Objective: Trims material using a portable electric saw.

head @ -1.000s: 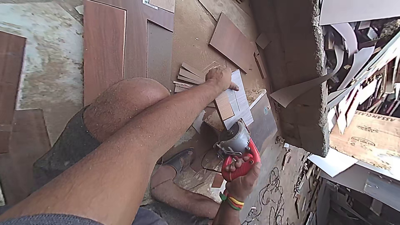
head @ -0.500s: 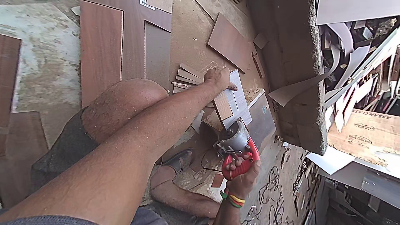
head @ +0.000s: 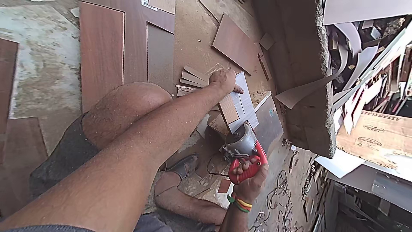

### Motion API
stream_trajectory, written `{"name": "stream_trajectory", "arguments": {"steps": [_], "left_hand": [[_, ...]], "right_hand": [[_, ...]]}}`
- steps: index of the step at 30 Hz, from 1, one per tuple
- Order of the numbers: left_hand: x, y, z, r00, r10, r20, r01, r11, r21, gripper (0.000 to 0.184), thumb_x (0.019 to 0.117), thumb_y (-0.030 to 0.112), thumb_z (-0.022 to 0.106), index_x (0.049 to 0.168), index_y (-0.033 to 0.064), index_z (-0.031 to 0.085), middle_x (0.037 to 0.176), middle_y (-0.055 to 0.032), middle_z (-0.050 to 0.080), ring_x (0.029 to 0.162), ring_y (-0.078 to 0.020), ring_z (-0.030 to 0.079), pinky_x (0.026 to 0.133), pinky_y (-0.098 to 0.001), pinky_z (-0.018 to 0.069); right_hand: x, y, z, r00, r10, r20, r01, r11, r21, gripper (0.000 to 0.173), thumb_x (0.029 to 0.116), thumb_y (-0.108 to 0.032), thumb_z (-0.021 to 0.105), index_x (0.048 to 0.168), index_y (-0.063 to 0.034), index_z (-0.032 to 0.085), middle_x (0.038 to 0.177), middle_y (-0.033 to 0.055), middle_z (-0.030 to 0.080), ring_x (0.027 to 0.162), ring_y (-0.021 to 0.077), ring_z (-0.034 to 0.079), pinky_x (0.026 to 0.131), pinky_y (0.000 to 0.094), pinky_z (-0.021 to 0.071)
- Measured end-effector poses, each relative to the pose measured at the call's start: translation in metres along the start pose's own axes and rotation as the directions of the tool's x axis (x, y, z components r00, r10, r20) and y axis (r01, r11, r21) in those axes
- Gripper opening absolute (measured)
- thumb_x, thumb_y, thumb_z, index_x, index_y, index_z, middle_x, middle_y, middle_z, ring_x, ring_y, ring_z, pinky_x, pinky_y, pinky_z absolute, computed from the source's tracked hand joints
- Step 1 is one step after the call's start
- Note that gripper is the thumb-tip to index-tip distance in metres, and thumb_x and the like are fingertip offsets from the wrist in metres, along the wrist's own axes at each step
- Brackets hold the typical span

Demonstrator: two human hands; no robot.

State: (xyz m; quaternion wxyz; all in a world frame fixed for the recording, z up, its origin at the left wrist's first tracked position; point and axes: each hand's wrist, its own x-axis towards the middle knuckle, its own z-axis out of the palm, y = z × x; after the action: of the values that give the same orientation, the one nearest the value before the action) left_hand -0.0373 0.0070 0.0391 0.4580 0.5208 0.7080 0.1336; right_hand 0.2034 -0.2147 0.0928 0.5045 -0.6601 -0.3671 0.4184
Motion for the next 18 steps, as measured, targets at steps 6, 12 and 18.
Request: {"name": "stream_trajectory", "arguments": {"steps": [6, 12, 18], "left_hand": [[0.0009, 0.0001, -0.0001, 1.0, -0.008, 0.0, 0.008, 1.0, -0.013, 0.078, 0.0814, 0.07, 0.075, 0.126, 0.0069, 0.064, 0.121, -0.0216, 0.068, 0.114, -0.0406, 0.066, 0.088, -0.0653, 0.0539], [0.0003, -0.0003, 0.0005, 1.0, -0.002, -0.006, 0.002, 1.0, -0.014, 0.076, 0.0819, 0.07, 0.074, 0.125, 0.0074, 0.064, 0.12, -0.0209, 0.068, 0.114, -0.0404, 0.066, 0.088, -0.0645, 0.0544], [-0.0013, 0.0005, -0.0016, 1.0, -0.002, 0.008, 0.002, 1.0, -0.009, 0.074, 0.0833, 0.069, 0.074, 0.122, 0.0061, 0.064, 0.119, -0.0216, 0.067, 0.114, -0.0404, 0.066, 0.088, -0.0637, 0.0543]], "right_hand": [[0.001, -0.0003, 0.0009, 1.0, 0.007, -0.007, -0.007, 1.0, 0.001, 0.064, 0.1059, -0.063, 0.023, 0.097, -0.0094, 0.057, 0.054, -0.0009, 0.057, 0.04, 0.0116, 0.058, 0.038, 0.0306, 0.0541], [0.0019, -0.002, 0.0013, 1.0, 0.025, -0.02, -0.025, 1.0, -0.002, 0.064, 0.1065, -0.061, 0.02, 0.096, -0.0097, 0.057, 0.053, -0.0008, 0.057, 0.039, 0.0125, 0.058, 0.037, 0.0311, 0.0539], [0.0014, -0.0052, 0.0057, 0.999, 0.011, -0.036, -0.011, 1.0, -0.01, 0.063, 0.1078, -0.057, 0.018, 0.094, -0.0091, 0.057, 0.052, -0.0011, 0.056, 0.039, 0.0115, 0.057, 0.037, 0.0304, 0.0537]]}}
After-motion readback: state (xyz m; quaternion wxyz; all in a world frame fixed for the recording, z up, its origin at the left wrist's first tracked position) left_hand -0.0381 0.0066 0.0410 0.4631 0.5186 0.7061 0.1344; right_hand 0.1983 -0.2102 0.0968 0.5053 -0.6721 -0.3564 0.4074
